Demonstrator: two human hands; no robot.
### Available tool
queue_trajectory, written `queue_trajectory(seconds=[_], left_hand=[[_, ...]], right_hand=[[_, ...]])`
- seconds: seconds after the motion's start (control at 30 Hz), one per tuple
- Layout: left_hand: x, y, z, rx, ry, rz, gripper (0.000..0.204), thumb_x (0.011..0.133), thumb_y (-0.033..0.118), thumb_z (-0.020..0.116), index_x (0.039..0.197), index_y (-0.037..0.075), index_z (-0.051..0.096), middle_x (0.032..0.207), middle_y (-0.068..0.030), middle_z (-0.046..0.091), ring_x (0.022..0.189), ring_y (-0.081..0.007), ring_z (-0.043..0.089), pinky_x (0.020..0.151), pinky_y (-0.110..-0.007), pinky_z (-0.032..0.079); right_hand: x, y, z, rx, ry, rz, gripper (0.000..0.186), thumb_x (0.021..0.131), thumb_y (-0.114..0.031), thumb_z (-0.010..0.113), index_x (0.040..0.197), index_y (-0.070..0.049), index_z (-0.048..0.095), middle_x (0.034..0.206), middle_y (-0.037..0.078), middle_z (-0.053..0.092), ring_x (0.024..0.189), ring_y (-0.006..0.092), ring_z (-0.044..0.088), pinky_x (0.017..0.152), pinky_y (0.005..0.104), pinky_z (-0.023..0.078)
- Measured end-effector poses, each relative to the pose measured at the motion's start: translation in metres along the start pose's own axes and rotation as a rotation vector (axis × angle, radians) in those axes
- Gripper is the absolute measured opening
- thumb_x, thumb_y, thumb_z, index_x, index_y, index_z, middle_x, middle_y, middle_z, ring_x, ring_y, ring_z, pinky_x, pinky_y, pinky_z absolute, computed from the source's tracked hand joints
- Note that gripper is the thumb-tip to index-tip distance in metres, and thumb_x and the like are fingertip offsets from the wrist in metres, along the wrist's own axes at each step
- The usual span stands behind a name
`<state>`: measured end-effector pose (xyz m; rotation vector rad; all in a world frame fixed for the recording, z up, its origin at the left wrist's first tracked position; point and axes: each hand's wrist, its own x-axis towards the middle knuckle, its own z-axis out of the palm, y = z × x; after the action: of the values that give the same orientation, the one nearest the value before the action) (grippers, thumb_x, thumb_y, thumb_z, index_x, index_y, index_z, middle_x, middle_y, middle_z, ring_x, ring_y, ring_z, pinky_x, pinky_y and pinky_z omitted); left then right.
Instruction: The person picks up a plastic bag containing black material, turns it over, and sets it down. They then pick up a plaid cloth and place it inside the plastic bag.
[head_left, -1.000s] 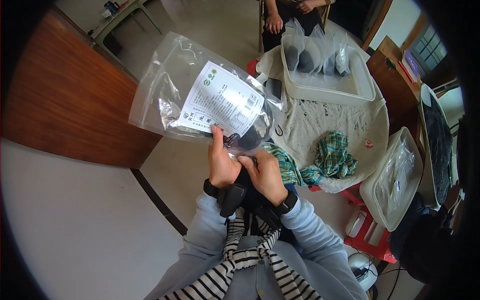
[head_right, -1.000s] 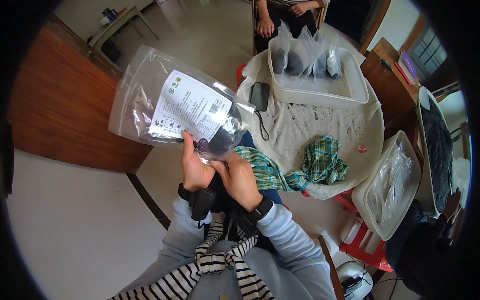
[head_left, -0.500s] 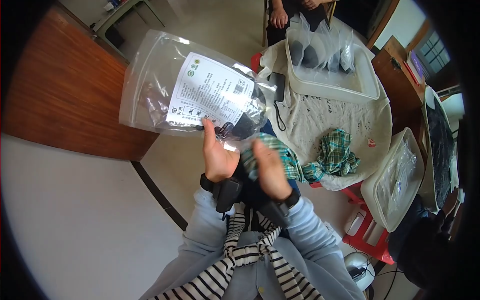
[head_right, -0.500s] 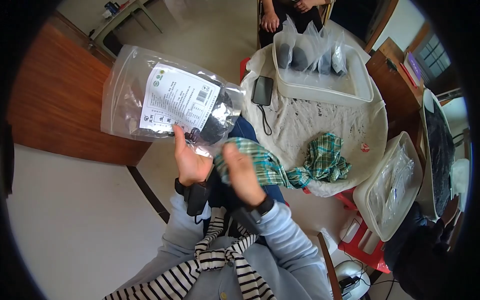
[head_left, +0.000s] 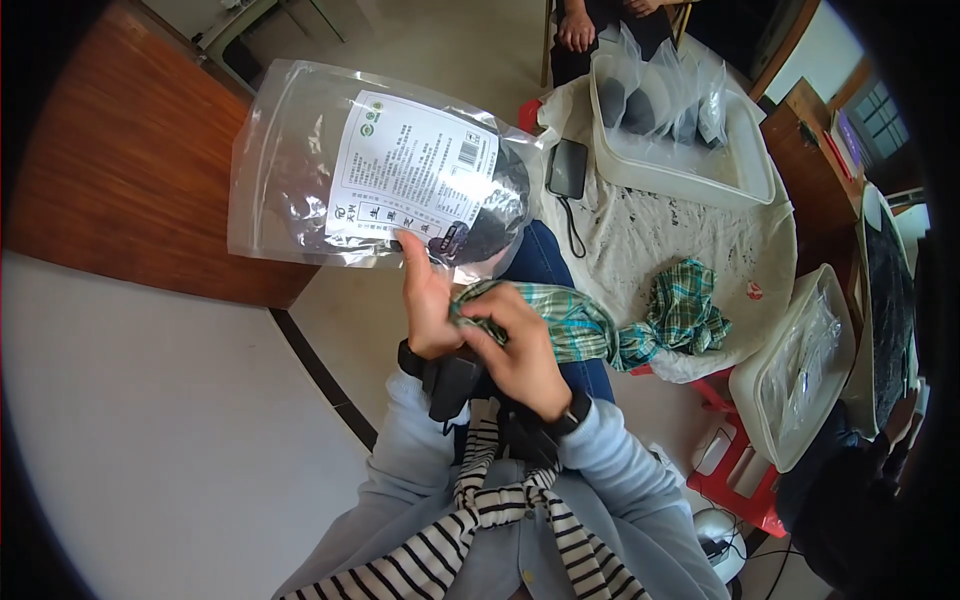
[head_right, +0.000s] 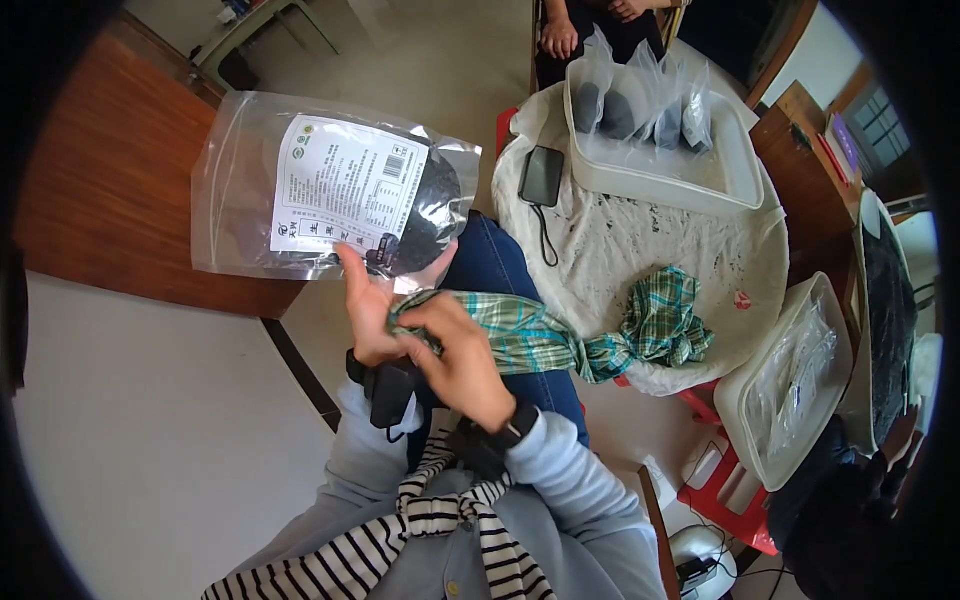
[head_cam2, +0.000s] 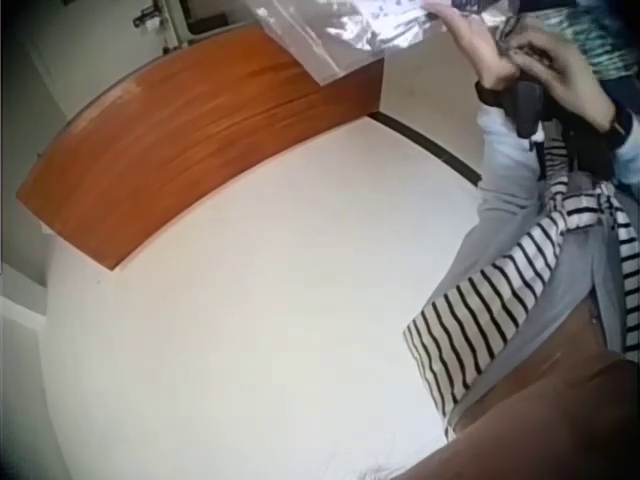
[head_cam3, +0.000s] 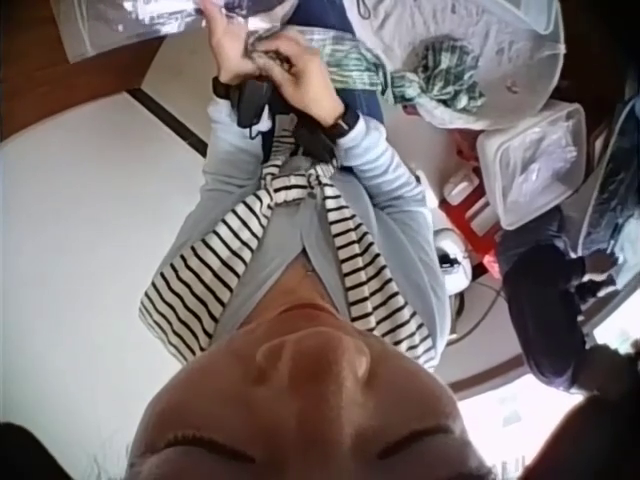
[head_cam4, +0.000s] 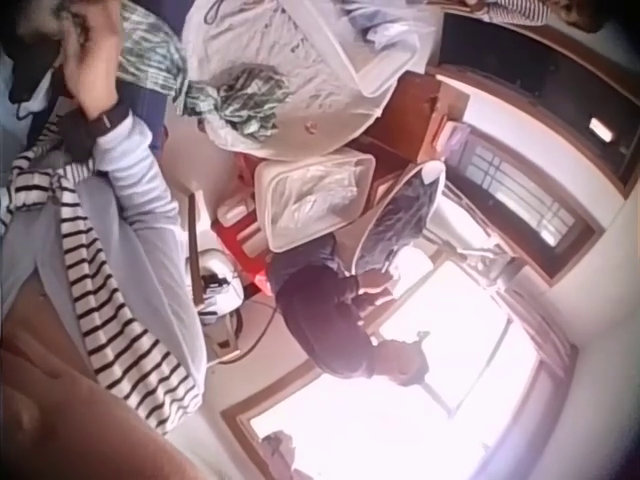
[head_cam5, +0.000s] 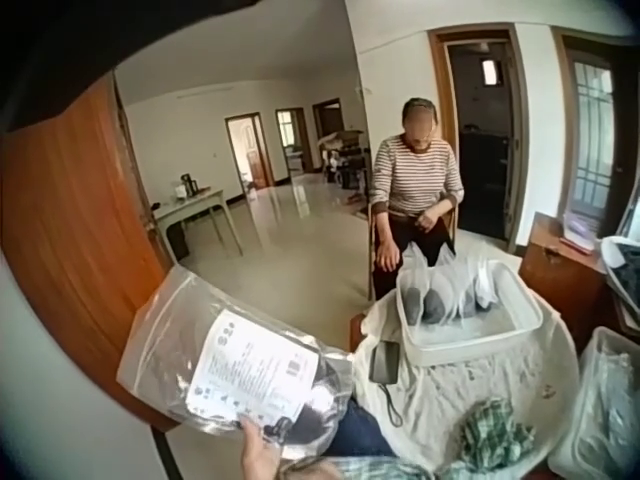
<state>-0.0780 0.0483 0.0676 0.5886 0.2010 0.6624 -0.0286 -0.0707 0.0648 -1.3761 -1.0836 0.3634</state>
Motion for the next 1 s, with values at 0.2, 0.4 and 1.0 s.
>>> queue_trajectory(seconds=[0.2, 0.4, 1.0], left_hand=[[0.006, 0.007, -0.005, -0.022, 0.09, 0.127, 0.064, 0.096, 0.055, 0.033, 0.144, 0.012, 0.028, 0.14, -0.0062, 0.042, 0.126, -0.0262, 0.043, 0.106, -0.047, 0.033], [0.004, 0.011, -0.004, -0.021, 0.031, 0.136, 0.062, 0.096, 0.054, 0.037, 0.143, 0.014, 0.031, 0.141, -0.0047, 0.041, 0.127, -0.0246, 0.041, 0.106, -0.047, 0.032], [0.006, 0.028, -0.036, 0.17, -0.076, 0.135, 0.068, 0.093, 0.058, 0.039, 0.143, 0.012, 0.032, 0.14, -0.0094, 0.043, 0.127, -0.0264, 0.043, 0.107, -0.044, 0.033]], right_hand=[[0.0, 0.03, -0.011, 0.119, 0.106, 0.434, 0.008, 0.089, -0.006, 0.061, 0.095, -0.001, 0.058, 0.088, 0.003, 0.063, 0.081, 0.0105, 0.058, 0.071, 0.0259, 0.046], [-0.001, 0.059, -0.008, 0.041, -0.05, 0.409, 0.011, 0.092, -0.01, 0.058, 0.1, -0.003, 0.057, 0.088, 0.004, 0.064, 0.076, 0.0123, 0.061, 0.069, 0.0244, 0.049], [0.033, -0.01, -0.046, 1.532, 0.174, 0.758, 0.041, 0.097, -0.034, 0.048, 0.124, -0.004, 0.053, 0.111, 0.01, 0.064, 0.098, 0.0212, 0.062, 0.092, 0.0363, 0.046]])
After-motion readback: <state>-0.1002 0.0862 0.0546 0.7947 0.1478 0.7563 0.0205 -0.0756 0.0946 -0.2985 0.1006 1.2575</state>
